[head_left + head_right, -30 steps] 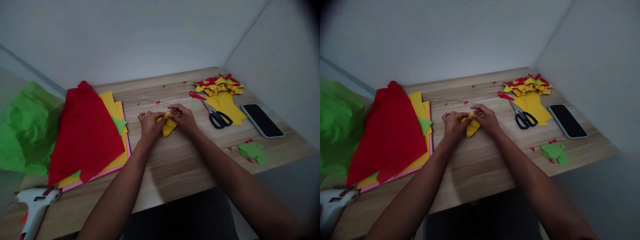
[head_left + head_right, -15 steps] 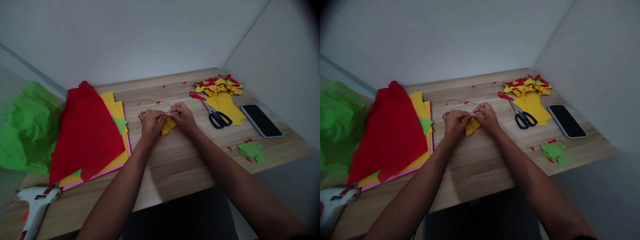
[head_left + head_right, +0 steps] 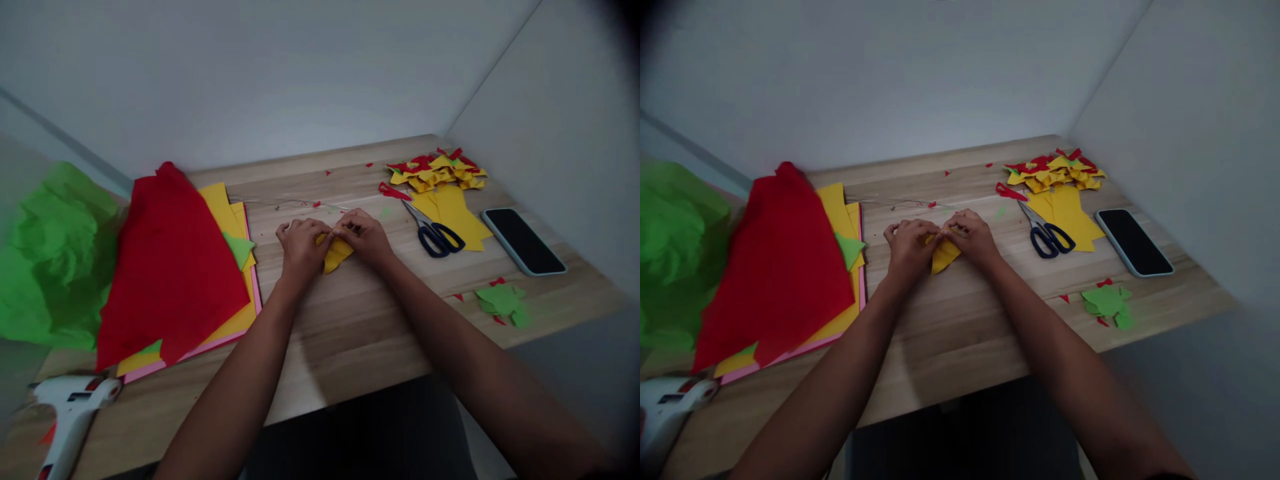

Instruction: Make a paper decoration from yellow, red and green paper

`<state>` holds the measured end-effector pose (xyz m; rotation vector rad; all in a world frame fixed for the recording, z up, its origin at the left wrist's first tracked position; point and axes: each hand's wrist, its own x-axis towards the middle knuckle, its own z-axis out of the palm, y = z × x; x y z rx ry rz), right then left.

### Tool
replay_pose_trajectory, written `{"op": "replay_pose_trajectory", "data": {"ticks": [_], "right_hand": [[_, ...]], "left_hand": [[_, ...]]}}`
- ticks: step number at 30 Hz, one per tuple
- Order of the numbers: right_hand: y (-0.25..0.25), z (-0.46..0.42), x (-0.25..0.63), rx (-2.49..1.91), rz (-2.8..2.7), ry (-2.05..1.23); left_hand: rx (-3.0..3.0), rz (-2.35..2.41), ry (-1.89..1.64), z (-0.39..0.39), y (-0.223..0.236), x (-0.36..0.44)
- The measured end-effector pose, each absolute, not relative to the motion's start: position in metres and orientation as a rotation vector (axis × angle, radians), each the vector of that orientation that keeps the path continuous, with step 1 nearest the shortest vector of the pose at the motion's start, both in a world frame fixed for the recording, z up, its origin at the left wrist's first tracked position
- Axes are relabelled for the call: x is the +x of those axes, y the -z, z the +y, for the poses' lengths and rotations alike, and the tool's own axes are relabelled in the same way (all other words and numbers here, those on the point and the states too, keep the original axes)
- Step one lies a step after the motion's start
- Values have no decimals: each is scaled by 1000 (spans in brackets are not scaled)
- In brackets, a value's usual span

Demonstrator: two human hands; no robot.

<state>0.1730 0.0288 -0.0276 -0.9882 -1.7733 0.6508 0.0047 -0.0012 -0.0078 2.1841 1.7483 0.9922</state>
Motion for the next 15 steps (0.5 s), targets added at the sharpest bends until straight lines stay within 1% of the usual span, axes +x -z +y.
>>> {"op": "replay_pose_trajectory", "data": {"ticks": [3, 8, 15], "right_hand": [[27, 29, 173, -986, -1711, -639], [22, 26, 175, -1059, -1514, -508], [25, 24, 172, -1055, -1650, -702]], "left_hand": [[2197, 1734, -994, -1, 10, 4], [2135, 1779, -1002, 0, 10, 2], [2008, 1757, -1143, -1, 7, 4]]}}
